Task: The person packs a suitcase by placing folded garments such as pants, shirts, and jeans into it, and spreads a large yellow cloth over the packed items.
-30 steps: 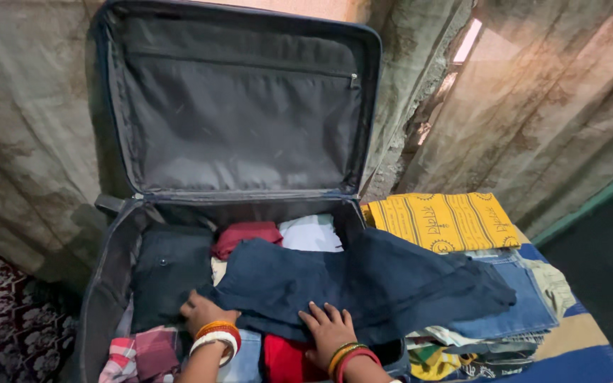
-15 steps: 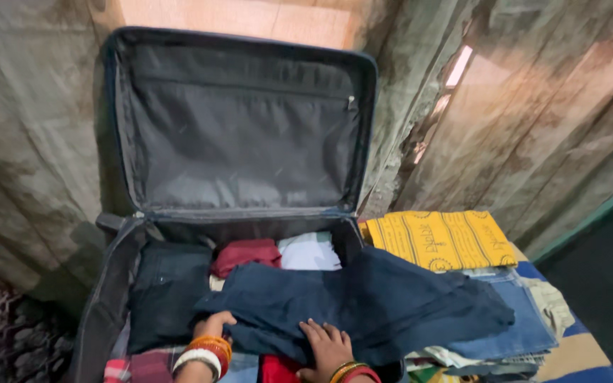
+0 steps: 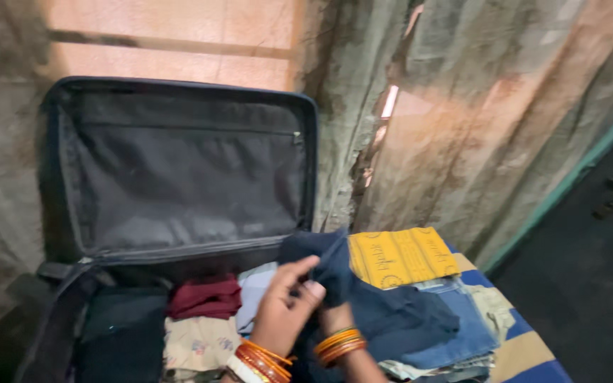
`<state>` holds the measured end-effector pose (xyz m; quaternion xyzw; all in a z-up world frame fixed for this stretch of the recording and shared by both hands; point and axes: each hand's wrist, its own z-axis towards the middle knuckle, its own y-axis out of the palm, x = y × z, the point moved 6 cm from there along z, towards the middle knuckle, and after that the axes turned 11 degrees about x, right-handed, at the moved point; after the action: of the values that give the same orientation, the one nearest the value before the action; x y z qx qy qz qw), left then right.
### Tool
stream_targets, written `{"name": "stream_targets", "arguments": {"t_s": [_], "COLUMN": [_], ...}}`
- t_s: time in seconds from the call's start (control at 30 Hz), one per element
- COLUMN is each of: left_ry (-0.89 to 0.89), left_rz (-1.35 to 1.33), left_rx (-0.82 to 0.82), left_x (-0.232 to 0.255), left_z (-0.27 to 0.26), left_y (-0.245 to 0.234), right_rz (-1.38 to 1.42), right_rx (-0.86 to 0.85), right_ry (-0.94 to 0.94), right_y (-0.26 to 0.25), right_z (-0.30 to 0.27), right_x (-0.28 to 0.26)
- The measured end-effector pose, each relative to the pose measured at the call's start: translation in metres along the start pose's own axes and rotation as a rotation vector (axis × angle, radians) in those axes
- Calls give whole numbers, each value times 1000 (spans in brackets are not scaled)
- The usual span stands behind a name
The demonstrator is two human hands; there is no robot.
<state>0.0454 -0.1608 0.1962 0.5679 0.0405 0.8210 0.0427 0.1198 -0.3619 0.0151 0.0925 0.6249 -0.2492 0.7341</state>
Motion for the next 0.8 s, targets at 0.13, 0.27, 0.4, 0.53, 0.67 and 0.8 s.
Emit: {"name": "stream_targets", "arguments": {"t_s": [0.13, 0.27, 0.4, 0.53, 0.67, 0.8], "left_ry": [-152, -794, -1101, -958, -719, -731], "left_rz": [35, 244, 184, 236, 204, -124], "left_rx": [330, 228, 44, 3, 174, 251], "left_x": [-89, -252, -322, -339, -315, -207], "left_z": [16, -17, -53, -56, -21, -7], "left_y": [-18, 0, 48, 74, 94, 148], "right_rz": [510, 233, -66, -781, -550, -402], "right_rx": [305, 504, 726, 1138, 572, 118], "right_ry": [131, 472, 673, 14, -820, -643], "right_y": [-139, -233, -267, -256, -204, -165], "right_z": [7, 6, -6, -39, -68, -39], "right_x": [-63, 25, 108, 34, -55, -25]}}
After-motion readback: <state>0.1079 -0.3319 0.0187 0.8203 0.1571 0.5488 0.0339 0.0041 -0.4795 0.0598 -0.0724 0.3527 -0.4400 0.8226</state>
